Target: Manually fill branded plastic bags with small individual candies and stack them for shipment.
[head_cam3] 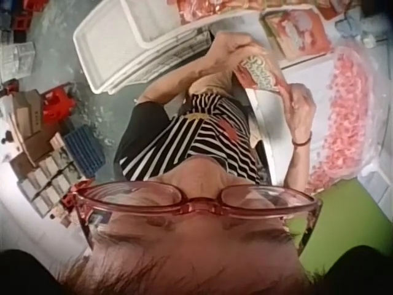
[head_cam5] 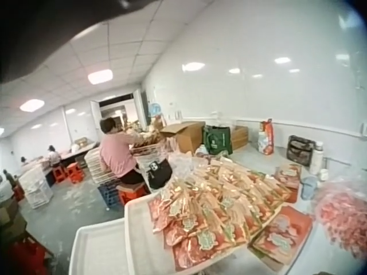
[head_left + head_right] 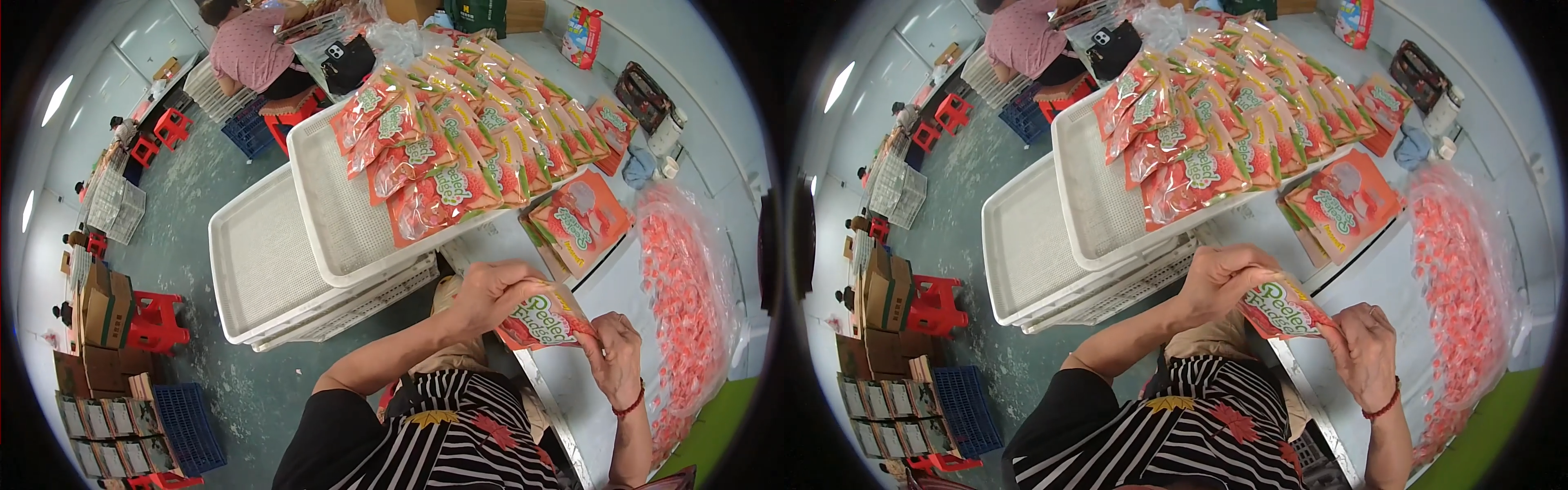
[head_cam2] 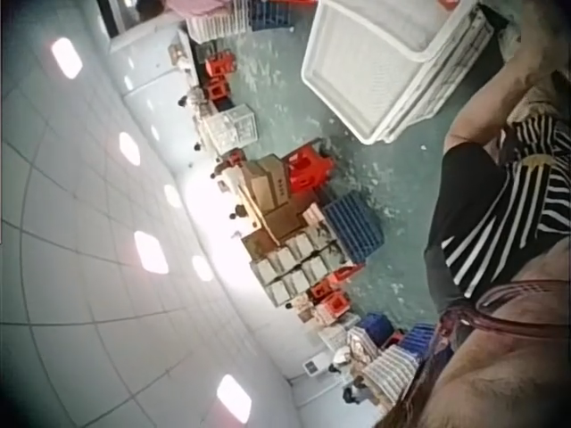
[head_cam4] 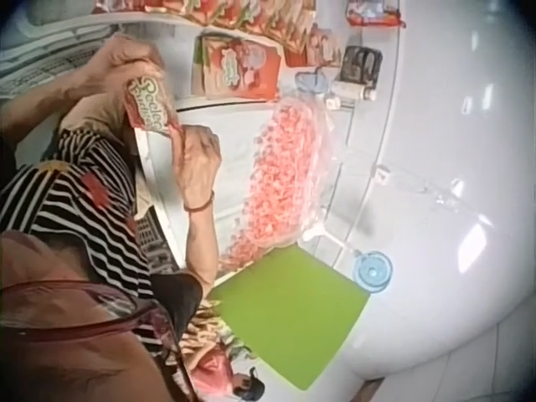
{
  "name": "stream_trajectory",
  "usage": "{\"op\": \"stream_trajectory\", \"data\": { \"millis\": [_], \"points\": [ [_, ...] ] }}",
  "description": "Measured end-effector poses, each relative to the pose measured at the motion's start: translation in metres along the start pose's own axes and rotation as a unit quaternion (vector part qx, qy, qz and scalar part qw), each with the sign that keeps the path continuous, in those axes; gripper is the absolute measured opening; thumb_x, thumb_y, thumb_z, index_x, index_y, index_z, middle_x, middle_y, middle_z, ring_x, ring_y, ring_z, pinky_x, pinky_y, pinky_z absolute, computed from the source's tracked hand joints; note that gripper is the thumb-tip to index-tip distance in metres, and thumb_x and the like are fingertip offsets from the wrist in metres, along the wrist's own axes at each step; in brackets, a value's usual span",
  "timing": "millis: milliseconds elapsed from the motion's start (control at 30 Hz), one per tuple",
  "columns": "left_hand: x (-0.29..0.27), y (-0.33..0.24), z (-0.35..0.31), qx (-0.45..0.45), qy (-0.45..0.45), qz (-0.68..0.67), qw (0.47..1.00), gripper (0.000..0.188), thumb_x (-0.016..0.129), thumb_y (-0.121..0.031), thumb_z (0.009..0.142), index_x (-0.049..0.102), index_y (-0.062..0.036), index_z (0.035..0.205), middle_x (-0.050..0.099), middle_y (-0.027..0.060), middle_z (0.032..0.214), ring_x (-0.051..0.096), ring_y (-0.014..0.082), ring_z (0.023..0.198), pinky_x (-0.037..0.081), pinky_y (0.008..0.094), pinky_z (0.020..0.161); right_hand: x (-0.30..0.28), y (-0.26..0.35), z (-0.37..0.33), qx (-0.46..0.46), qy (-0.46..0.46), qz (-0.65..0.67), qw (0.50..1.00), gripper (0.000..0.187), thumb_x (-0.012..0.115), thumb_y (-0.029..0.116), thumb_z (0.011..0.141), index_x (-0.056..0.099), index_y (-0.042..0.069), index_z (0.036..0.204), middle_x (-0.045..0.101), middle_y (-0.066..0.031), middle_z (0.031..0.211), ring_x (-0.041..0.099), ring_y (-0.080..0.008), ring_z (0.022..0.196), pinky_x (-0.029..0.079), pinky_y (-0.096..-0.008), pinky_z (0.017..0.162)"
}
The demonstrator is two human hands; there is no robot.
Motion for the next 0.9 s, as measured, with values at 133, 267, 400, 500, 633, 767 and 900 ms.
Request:
{"op": "stream_trajectory", "data": {
  "millis": [133, 267, 400, 500, 633, 767, 900],
  "points": [
    [-0.021, 0.016, 0.005, -0.070, -0.066, -0.054, 0.994, 0.022, 0.066, -0.007, 0.083, 0.062, -0.0009, 0.104, 0.067, 0.0095, 0.100, 0.063, 0.0146, 0.091, 0.050, 0.0293, 0.077, -0.004, 0.008, 0.015, 0.011, -0.007, 0.026, 1.000, 0.020, 0.071, 0.006, 0.077, 0.052, 0.001, 0.070, 0.052, -0.0114, 0.064, 0.052, -0.0322, 0.063, 0.040, -0.0389, 0.059],
    [-0.021, -0.006, -0.019, 0.126, -0.180, 0.160, 0.962, 0.062, 0.074, -0.019, 0.077, 0.044, -0.0006, 0.127, 0.050, 0.0168, 0.127, 0.050, 0.0272, 0.114, 0.043, 0.0381, 0.093, -0.010, 0.012, 0.030, 0.051, -0.014, 0.055, 0.997, 0.020, 0.070, 0.008, 0.081, 0.054, -0.002, 0.074, 0.055, -0.0106, 0.063, 0.054, -0.0252, 0.057, 0.042, -0.0349, 0.054],
    [0.011, 0.002, -0.022, 0.127, -0.122, 0.249, 0.952, 0.099, 0.079, -0.036, 0.070, 0.023, 0.0036, 0.141, 0.028, 0.0248, 0.145, 0.030, 0.0383, 0.135, 0.031, 0.0449, 0.108, 0.020, 0.024, 0.057, 0.158, 0.015, 0.303, 0.940, 0.018, 0.061, 0.012, 0.092, 0.062, -0.005, 0.097, 0.063, -0.0021, 0.080, 0.054, -0.0029, 0.064, 0.046, -0.0199, 0.057],
    [0.005, 0.014, -0.016, 0.054, -0.153, 0.203, 0.966, 0.104, 0.078, -0.032, 0.070, 0.014, 0.0040, 0.144, 0.024, 0.0266, 0.147, 0.026, 0.0400, 0.137, 0.028, 0.0444, 0.110, 0.029, 0.049, 0.085, 0.076, -0.050, 0.303, 0.949, 0.014, 0.060, 0.010, 0.090, 0.061, -0.003, 0.093, 0.062, -0.0057, 0.068, 0.059, -0.0071, 0.060, 0.047, -0.0235, 0.055],
    [-0.019, 0.026, -0.012, 0.021, -0.188, 0.024, 0.982, 0.095, 0.074, -0.012, 0.074, 0.013, 0.0007, 0.146, 0.025, 0.0240, 0.148, 0.033, 0.0355, 0.134, 0.030, 0.0403, 0.109, 0.056, 0.059, 0.101, 0.083, 0.001, 0.363, 0.928, 0.020, 0.061, 0.016, 0.091, 0.060, -0.001, 0.101, 0.064, -0.0087, 0.072, 0.061, -0.0088, 0.069, 0.047, -0.0268, 0.060],
    [-0.059, 0.056, -0.007, 0.079, -0.245, -0.122, 0.959, 0.081, 0.065, -0.004, 0.081, 0.017, -0.0008, 0.146, 0.034, 0.0198, 0.145, 0.037, 0.0279, 0.132, 0.029, 0.0381, 0.109, 0.068, 0.082, 0.114, 0.052, 0.057, 0.473, 0.878, 0.020, 0.057, 0.007, 0.092, 0.057, -0.005, 0.108, 0.063, -0.0011, 0.084, 0.056, -0.0061, 0.072, 0.047, -0.0227, 0.063],
    [-0.189, 0.126, -0.008, -0.008, -0.358, 0.272, 0.893, 0.056, 0.057, -0.004, 0.088, 0.034, 0.0010, 0.138, 0.041, 0.0211, 0.139, 0.041, 0.0334, 0.128, 0.032, 0.0385, 0.106, 0.060, 0.080, 0.106, -0.049, 0.089, 0.322, 0.941, 0.020, 0.061, 0.003, 0.087, 0.059, -0.003, 0.106, 0.065, -0.0069, 0.082, 0.060, -0.0095, 0.077, 0.048, -0.0243, 0.071]
  ]
}}
Point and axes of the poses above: each hand's wrist, its own z-axis towards the middle knuckle, its own x-axis out of the palm, y = z × x, the point moved 4 cm from there along z, towards the middle knuckle
